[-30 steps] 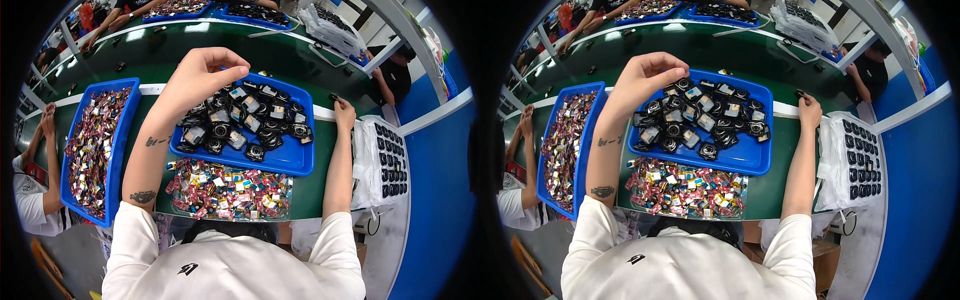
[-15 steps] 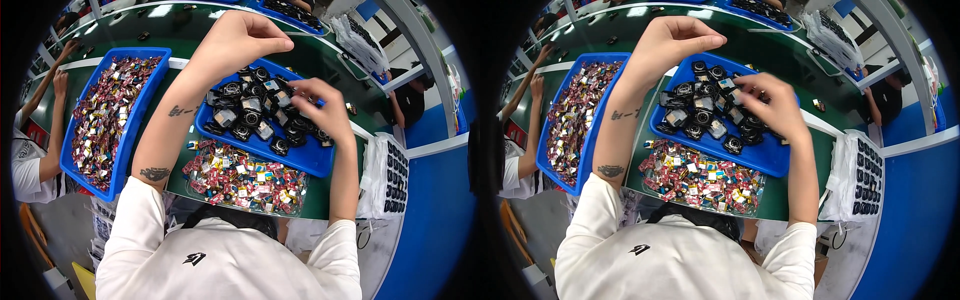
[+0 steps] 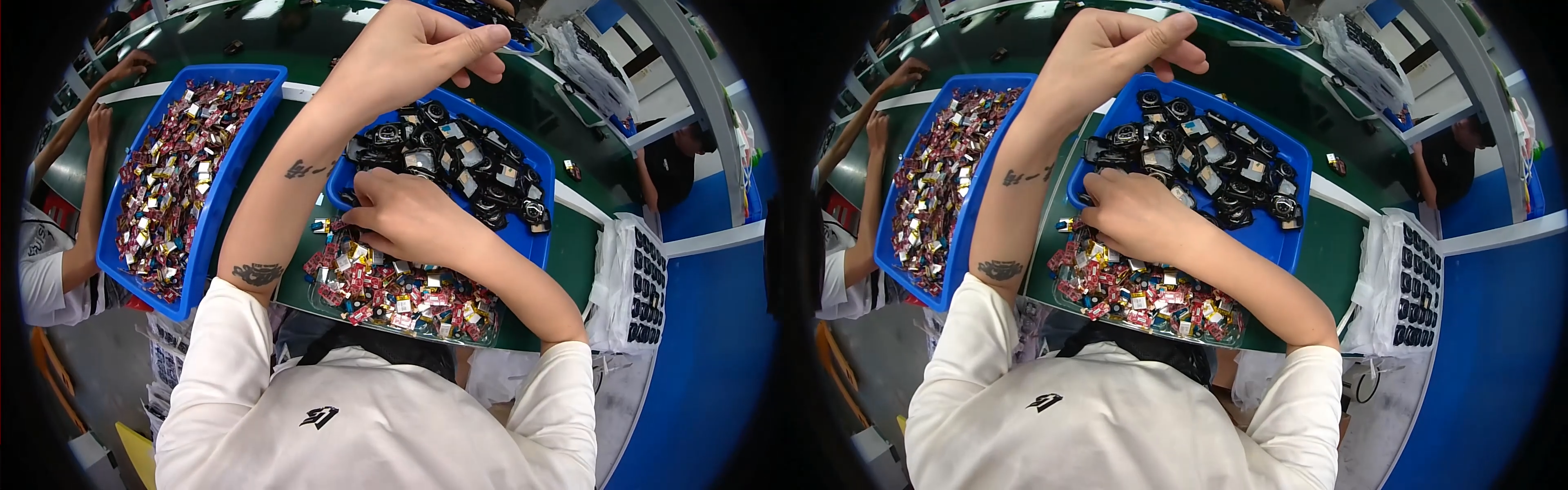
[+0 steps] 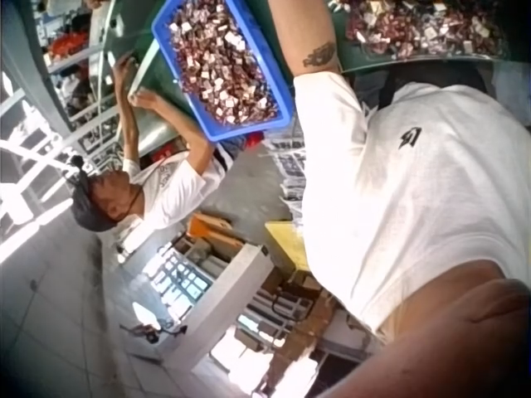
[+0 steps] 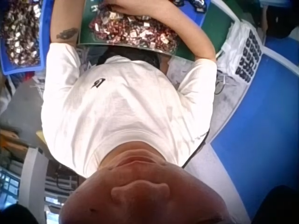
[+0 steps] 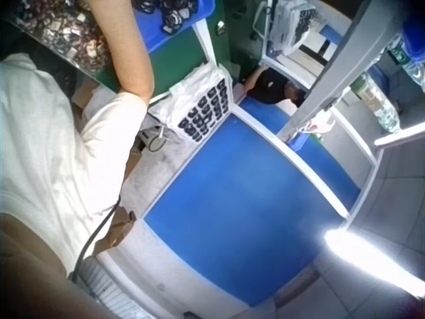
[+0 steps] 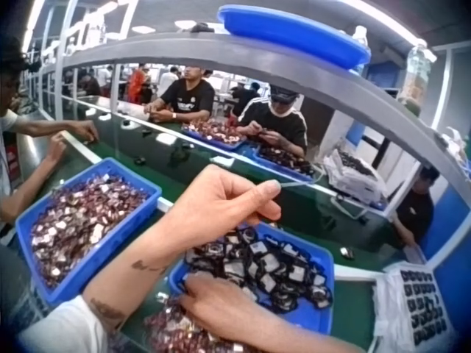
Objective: Assembling small electronic camera modules and inspecting components at a factory assembly line.
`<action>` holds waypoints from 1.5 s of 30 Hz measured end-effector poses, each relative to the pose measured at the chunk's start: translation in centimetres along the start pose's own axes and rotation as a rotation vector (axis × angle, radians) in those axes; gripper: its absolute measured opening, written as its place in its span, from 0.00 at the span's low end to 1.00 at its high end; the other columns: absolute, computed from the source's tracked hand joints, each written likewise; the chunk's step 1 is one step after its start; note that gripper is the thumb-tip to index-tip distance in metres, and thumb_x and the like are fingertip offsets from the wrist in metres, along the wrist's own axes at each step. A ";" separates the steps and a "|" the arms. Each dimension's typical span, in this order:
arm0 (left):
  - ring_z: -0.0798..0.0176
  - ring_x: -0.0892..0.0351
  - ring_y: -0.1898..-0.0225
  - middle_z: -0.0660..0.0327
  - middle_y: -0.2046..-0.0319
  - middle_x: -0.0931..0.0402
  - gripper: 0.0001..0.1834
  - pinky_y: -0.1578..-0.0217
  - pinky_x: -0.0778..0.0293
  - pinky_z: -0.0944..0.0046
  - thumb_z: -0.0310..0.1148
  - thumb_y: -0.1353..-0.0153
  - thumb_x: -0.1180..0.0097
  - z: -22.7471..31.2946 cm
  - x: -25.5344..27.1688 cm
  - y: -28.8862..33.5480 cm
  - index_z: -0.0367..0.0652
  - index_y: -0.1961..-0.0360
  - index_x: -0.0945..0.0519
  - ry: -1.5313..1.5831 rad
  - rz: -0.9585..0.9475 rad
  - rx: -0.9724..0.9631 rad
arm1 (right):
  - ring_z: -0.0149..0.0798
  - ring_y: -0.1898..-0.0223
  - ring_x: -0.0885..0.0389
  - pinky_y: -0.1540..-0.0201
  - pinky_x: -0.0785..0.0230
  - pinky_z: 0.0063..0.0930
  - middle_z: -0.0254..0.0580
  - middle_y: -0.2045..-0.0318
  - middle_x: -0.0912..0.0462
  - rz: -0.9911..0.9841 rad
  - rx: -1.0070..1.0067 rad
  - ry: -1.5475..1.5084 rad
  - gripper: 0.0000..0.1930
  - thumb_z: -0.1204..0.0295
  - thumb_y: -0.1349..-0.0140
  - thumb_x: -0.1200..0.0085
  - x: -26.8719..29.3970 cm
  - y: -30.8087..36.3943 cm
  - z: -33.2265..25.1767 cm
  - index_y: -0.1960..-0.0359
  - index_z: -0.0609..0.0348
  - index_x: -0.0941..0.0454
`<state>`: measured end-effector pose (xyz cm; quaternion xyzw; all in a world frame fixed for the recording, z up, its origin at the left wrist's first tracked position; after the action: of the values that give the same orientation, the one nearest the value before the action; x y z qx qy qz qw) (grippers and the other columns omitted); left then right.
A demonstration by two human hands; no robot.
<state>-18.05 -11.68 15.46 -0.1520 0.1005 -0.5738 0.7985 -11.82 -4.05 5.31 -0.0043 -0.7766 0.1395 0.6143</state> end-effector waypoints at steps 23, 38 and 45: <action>0.73 0.24 0.65 0.62 0.67 0.22 0.15 0.64 0.30 0.73 0.26 0.44 0.40 0.5 -4.2 2.5 0.37 0.55 0.25 -0.321 -0.327 -0.170 | 0.26 0.74 0.20 0.69 0.29 0.19 0.38 0.71 0.17 0.776 -0.382 -0.489 0.06 0.80 0.49 0.39 11.8 9.5 5.9 0.68 0.63 0.19; 0.62 0.22 0.60 0.55 0.69 0.19 0.12 0.59 0.28 0.67 0.17 0.53 0.38 1.8 -5.0 2.7 0.35 0.64 0.17 -0.191 -0.178 -0.350 | 0.23 0.70 0.27 0.73 0.38 0.16 0.33 0.69 0.21 1.049 -0.385 -0.504 0.10 0.74 0.50 0.35 14.4 12.6 7.2 0.66 0.59 0.20; 0.65 0.22 0.66 0.57 0.70 0.19 0.08 0.63 0.29 0.70 0.20 0.55 0.35 3.2 -4.9 3.3 0.35 0.70 0.17 -0.508 -0.059 -0.605 | 0.25 0.74 0.26 0.76 0.40 0.17 0.35 0.74 0.20 0.920 -0.377 -0.379 0.07 0.73 0.52 0.35 13.7 11.5 6.5 0.71 0.60 0.17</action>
<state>-15.68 -5.67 17.20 -0.5201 0.0599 -0.4854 0.7002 -23.28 8.03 14.46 -0.4296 -0.8035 0.2508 0.3271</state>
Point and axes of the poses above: each hand's wrist, its own y-axis away from the middle knuckle, its own x-axis out of the back of the hand, z = x × y, the point moved 8 cm from there along -y, towards the middle knuckle
